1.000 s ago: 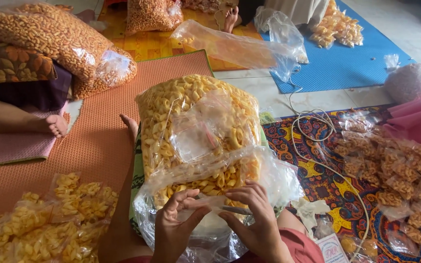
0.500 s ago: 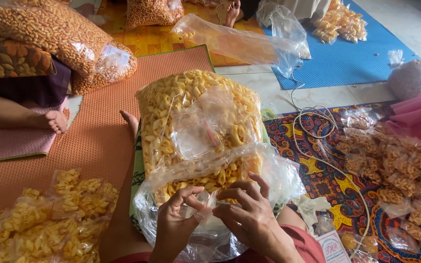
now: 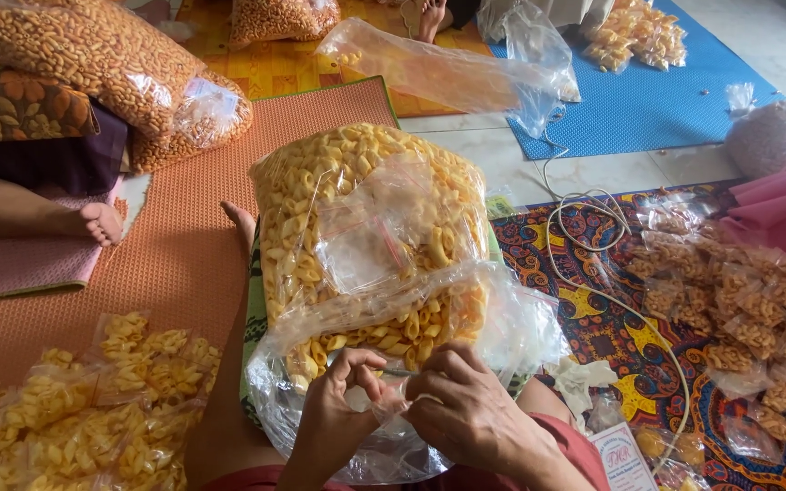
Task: Manually scooping snacks from a large bulk bag into smaller individual plastic bags using a spoon.
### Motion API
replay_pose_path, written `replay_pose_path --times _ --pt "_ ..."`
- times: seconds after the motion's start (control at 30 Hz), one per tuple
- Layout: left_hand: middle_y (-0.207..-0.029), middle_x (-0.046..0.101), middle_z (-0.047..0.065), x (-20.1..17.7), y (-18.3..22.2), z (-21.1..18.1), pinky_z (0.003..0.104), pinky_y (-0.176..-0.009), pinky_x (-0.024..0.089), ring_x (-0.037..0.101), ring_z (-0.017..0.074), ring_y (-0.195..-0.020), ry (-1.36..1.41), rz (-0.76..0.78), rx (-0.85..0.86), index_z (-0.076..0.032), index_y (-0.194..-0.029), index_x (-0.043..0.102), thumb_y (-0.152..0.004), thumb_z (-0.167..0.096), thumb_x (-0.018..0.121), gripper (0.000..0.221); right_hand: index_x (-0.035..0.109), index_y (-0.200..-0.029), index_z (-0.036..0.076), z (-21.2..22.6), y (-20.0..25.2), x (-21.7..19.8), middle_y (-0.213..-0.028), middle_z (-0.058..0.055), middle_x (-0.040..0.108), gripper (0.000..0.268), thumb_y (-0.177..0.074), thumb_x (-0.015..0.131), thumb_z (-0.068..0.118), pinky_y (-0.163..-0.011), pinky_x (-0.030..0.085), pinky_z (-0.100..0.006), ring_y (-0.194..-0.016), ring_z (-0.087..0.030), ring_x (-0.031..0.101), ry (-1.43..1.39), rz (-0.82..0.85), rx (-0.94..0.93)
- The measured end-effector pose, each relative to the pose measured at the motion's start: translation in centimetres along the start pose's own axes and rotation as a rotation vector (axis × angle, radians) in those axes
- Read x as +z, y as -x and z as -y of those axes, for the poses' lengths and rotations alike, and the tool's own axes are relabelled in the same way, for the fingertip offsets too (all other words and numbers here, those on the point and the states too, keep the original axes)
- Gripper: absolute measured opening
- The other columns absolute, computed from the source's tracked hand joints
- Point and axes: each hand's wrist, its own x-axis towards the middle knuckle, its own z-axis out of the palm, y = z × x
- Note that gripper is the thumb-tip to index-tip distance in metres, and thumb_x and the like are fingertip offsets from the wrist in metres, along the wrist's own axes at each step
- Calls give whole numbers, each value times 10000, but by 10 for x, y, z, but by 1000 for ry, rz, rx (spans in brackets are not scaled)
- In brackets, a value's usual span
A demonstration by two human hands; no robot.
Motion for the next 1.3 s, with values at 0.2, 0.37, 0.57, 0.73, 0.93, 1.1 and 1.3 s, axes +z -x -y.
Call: replay_pose_path --times 0.2,0.37,0.57,0.73,0.93,1.1,1.3 --pt "-893 663 52 0 -1 22 268 -768 545 582 91 -711 255 87 -152 -61 -1057 652 -710 56 854 418 676 -780 110 -3 9 5 -932 16 690 88 -831 738 75 -829 452 -338 -835 -180 528 33 34 -73" --pt "-750 613 8 -5 0 14 272 -748 518 586 110 -719 219 183 -218 -58 -1130 675 -762 -64 804 390 525 -771 45 -4 -6 -1 -906 -110 676 154 -849 657 30 -675 499 -382 -741 -260 605 -162 130 -125" --pt "-1232 694 129 -6 -10 -12 358 -893 590 711 231 -1045 103 435 -135 -114 -1498 381 -687 -227 796 918 506 -896 35 -2 -14 -4 -1049 -110 686 139 -901 644 41 -614 546 -383 -683 -250 641 -178 195 -128" --pt "-1203 748 124 -5 -13 -14 308 -963 536 726 198 -1055 333 579 -78 -18 -1518 344 -729 -93 816 922 508 -949 72 -10 -8 0 -777 -60 621 211 -882 706 45 -660 513 -399 -637 -245 586 -110 247 -175" --pt "-815 675 6 -13 -9 -5 282 -737 638 665 147 -750 75 447 -219 -63 -1278 671 -776 -149 795 524 647 -1050 60 -24 5 -7 -861 -32 702 178 -931 745 148 -622 574 -284 -704 -129 656 -61 74 -71" --pt "-864 655 25 -39 3 -4 302 -799 561 631 123 -811 82 133 -8 -80 -1136 686 -789 -42 833 379 742 -1018 103 -54 49 22 -935 -36 616 335 -889 754 412 -789 470 -371 -834 -216 578 313 309 285" --pt "-839 644 16 -45 12 13 402 -916 574 666 153 -844 101 -20 69 -126 -1144 672 -773 -105 834 405 694 -940 105 -56 77 42 -913 -64 608 180 -889 704 277 -868 417 -383 -863 -240 568 504 387 285"
